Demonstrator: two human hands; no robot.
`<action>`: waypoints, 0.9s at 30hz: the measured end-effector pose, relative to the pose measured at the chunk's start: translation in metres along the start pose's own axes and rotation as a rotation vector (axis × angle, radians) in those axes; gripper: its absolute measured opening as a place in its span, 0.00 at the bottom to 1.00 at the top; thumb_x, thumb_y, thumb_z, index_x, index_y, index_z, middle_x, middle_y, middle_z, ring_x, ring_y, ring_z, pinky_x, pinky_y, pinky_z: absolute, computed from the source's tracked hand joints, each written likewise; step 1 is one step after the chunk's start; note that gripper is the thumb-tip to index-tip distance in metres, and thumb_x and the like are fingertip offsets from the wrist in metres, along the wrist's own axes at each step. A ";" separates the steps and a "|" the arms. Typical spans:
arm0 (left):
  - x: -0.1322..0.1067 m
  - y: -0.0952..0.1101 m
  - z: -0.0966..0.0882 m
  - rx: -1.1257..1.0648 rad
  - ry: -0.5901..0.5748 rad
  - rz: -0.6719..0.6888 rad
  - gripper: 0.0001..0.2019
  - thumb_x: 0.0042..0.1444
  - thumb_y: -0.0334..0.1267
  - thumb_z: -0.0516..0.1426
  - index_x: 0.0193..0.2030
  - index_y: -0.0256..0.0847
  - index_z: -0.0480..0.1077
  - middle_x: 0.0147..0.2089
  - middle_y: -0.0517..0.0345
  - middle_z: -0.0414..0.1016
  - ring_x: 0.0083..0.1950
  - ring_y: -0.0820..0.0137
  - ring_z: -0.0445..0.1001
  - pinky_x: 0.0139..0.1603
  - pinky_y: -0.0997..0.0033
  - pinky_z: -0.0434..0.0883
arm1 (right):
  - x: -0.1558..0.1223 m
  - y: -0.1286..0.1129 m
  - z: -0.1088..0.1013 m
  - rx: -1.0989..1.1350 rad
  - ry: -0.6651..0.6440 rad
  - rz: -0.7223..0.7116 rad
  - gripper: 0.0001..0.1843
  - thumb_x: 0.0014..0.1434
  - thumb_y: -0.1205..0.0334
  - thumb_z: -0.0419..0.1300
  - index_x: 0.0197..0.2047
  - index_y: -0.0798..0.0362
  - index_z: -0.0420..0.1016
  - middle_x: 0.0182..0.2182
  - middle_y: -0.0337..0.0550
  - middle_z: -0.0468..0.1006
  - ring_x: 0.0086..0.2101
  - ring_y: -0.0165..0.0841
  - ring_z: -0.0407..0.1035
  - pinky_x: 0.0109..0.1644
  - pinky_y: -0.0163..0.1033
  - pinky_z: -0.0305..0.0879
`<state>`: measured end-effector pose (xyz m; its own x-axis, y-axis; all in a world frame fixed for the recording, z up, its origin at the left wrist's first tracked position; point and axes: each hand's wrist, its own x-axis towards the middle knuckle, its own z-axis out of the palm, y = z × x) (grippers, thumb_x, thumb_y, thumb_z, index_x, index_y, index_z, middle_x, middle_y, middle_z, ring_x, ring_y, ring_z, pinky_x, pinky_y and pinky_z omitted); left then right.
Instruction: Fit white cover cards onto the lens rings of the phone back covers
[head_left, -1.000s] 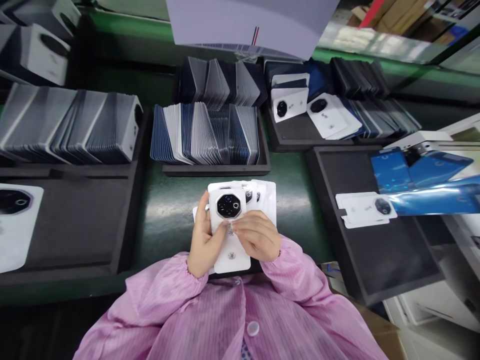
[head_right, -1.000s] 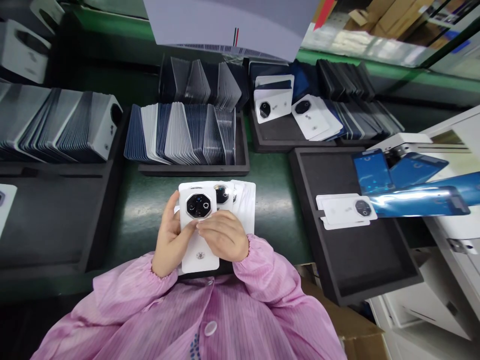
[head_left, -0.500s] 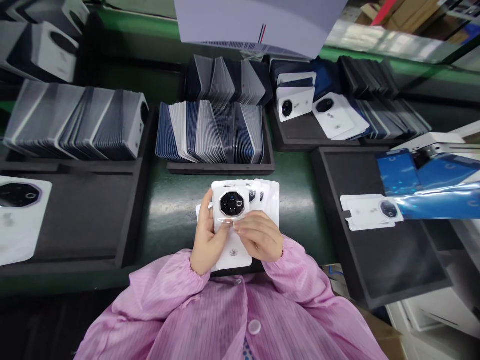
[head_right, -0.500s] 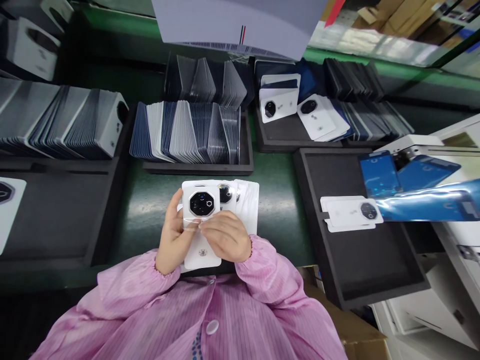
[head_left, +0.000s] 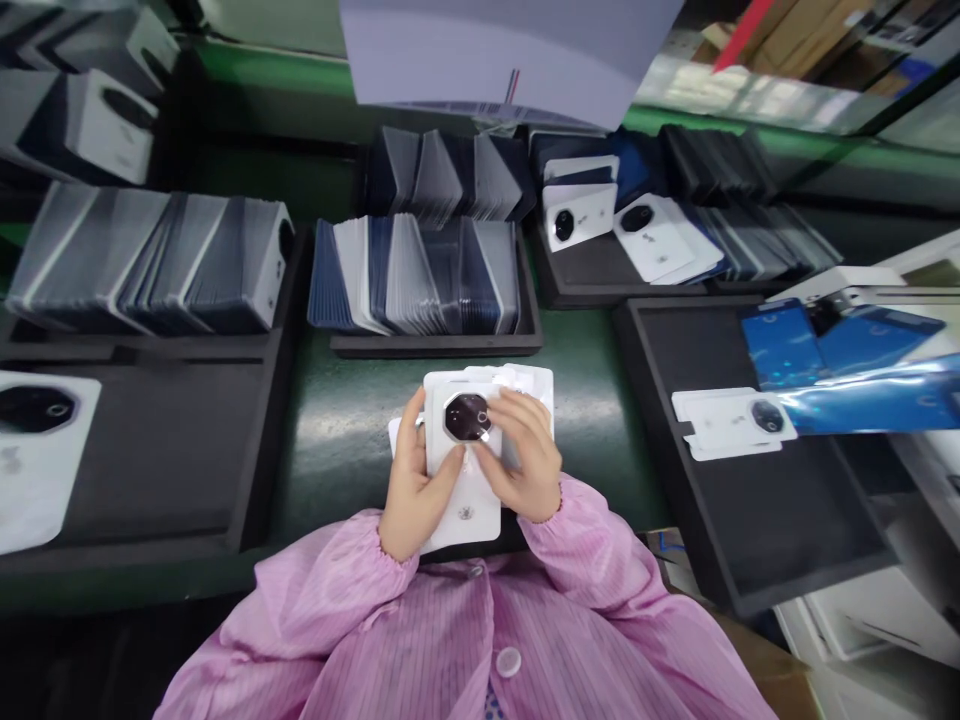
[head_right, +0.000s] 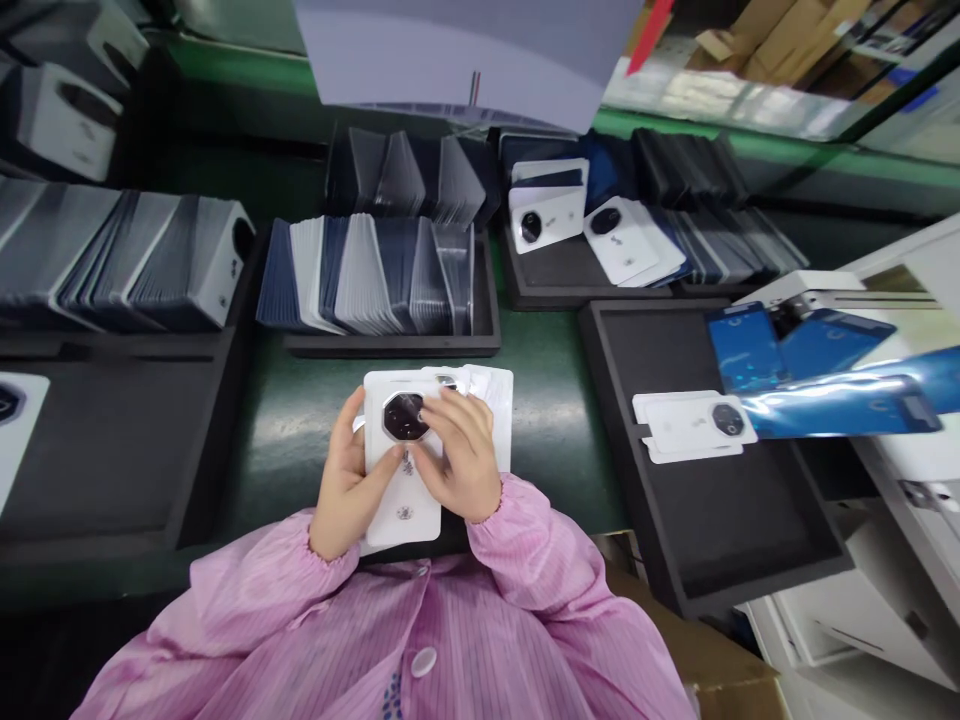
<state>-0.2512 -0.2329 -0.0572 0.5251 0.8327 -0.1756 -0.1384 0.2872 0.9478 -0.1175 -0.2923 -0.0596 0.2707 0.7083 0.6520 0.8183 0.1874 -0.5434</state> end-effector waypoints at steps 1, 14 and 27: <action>-0.001 0.001 0.001 -0.003 0.007 -0.017 0.37 0.55 0.38 0.60 0.68 0.50 0.46 0.57 0.48 0.71 0.54 0.61 0.74 0.53 0.61 0.72 | 0.001 0.001 -0.001 -0.020 -0.031 0.074 0.32 0.54 0.63 0.65 0.60 0.50 0.62 0.55 0.54 0.71 0.59 0.48 0.62 0.61 0.61 0.59; 0.004 0.007 -0.004 -0.072 0.167 -0.073 0.34 0.55 0.42 0.61 0.67 0.54 0.51 0.55 0.52 0.74 0.49 0.64 0.77 0.44 0.66 0.76 | 0.006 0.037 -0.029 0.404 0.563 0.517 0.28 0.57 0.64 0.62 0.59 0.50 0.58 0.45 0.47 0.76 0.41 0.33 0.75 0.45 0.39 0.73; 0.006 0.002 -0.004 -0.088 0.055 -0.013 0.31 0.57 0.41 0.59 0.65 0.50 0.51 0.50 0.52 0.76 0.42 0.65 0.78 0.37 0.68 0.76 | 0.003 0.018 -0.002 -0.132 0.122 0.215 0.17 0.55 0.63 0.63 0.48 0.49 0.70 0.50 0.53 0.68 0.51 0.46 0.64 0.53 0.59 0.65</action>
<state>-0.2514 -0.2253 -0.0572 0.4810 0.8527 -0.2039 -0.2064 0.3362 0.9189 -0.1007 -0.2885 -0.0665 0.4978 0.6334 0.5925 0.7923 -0.0543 -0.6076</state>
